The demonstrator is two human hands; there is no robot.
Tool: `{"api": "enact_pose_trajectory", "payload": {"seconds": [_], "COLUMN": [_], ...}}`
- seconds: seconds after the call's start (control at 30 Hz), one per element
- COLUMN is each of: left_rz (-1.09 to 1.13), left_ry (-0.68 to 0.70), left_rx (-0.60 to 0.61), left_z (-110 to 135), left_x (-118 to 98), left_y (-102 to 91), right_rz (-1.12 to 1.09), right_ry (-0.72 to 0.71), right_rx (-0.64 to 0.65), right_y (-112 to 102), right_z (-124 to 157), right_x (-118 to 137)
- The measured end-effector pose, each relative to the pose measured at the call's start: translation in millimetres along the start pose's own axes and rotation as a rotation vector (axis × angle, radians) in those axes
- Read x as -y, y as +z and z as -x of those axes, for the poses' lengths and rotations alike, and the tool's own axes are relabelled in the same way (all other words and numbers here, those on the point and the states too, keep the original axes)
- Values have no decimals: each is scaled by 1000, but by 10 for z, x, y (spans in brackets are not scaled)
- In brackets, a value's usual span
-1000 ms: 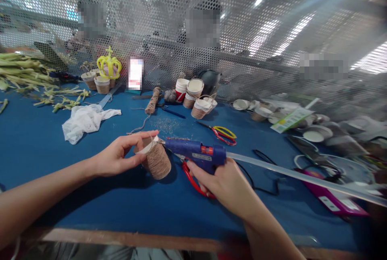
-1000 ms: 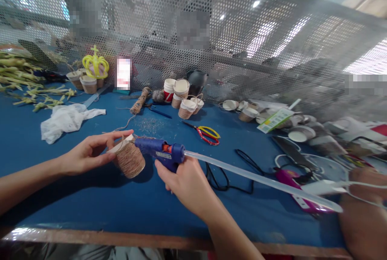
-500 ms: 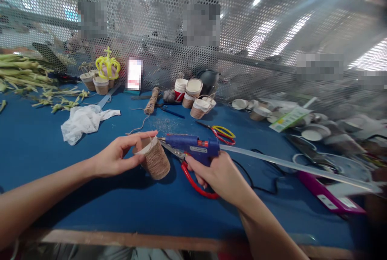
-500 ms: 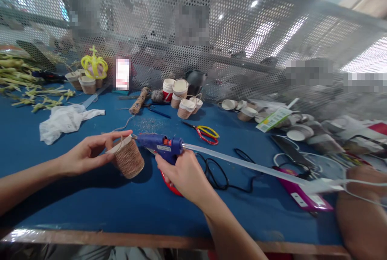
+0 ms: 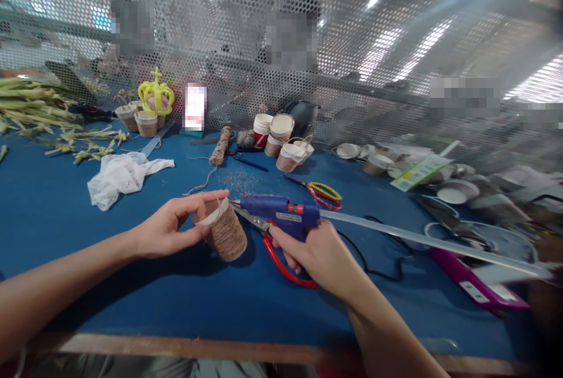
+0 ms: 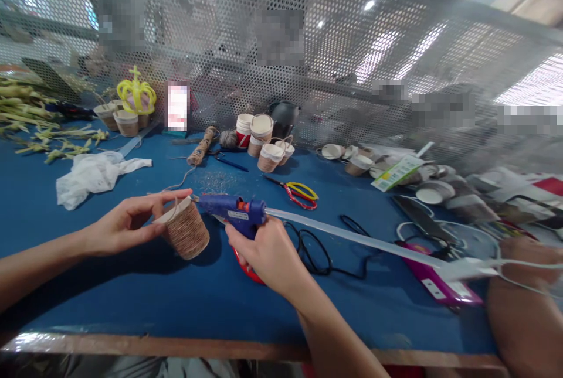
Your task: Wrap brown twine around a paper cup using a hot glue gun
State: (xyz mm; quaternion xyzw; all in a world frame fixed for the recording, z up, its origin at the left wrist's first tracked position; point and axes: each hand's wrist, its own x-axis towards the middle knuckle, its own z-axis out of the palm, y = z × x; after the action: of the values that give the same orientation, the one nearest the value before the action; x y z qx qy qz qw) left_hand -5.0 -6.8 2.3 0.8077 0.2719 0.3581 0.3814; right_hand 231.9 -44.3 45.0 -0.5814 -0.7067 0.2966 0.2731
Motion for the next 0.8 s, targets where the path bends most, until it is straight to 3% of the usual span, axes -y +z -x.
{"api": "enact_pose_trajectory", "payload": {"seconds": [0.33, 0.8], "left_rz": [11, 13], "left_ry": [3, -21], "left_rx": [-7, -11], "left_z": [7, 6], "left_x": [29, 32], "left_y": [5, 11], "right_rz": [-44, -73], "right_ry": [110, 88], "right_rx": [21, 56], "right_y": [-12, 39], "right_z": [53, 129], "right_x": [67, 74]}}
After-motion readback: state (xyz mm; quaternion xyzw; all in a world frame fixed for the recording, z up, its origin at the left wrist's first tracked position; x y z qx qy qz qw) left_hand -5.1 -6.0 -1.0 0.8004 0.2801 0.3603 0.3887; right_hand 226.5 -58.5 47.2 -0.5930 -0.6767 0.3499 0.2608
